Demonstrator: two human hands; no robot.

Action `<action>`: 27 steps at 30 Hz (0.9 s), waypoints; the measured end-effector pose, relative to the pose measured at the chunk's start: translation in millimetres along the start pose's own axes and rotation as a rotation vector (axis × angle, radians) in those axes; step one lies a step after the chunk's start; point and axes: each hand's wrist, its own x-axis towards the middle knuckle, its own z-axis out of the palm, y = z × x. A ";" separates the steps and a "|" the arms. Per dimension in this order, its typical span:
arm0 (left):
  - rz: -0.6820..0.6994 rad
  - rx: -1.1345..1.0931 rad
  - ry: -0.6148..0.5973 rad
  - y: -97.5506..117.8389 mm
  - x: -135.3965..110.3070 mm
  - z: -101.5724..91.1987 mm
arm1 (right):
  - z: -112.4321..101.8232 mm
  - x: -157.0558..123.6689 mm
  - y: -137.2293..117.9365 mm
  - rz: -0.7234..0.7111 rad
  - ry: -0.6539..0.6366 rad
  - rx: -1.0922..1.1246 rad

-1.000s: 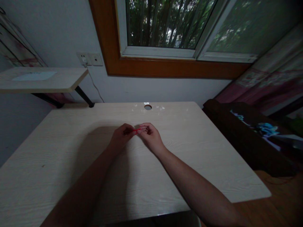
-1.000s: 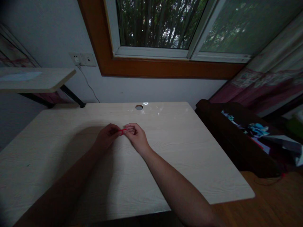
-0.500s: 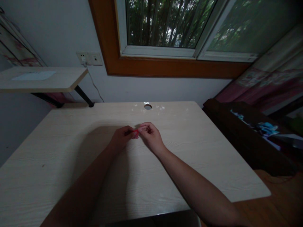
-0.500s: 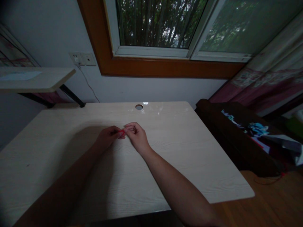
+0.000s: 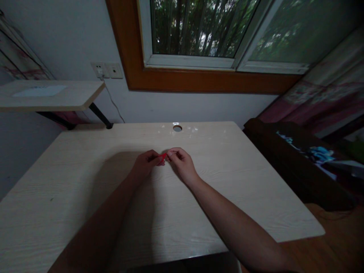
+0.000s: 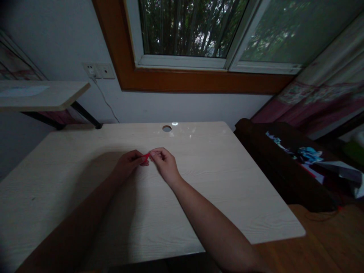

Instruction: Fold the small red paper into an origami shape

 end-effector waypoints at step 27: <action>0.015 -0.071 -0.069 -2.0 -1.2 -1.5 | -4.2 3.4 3.0 0.059 -0.078 -0.046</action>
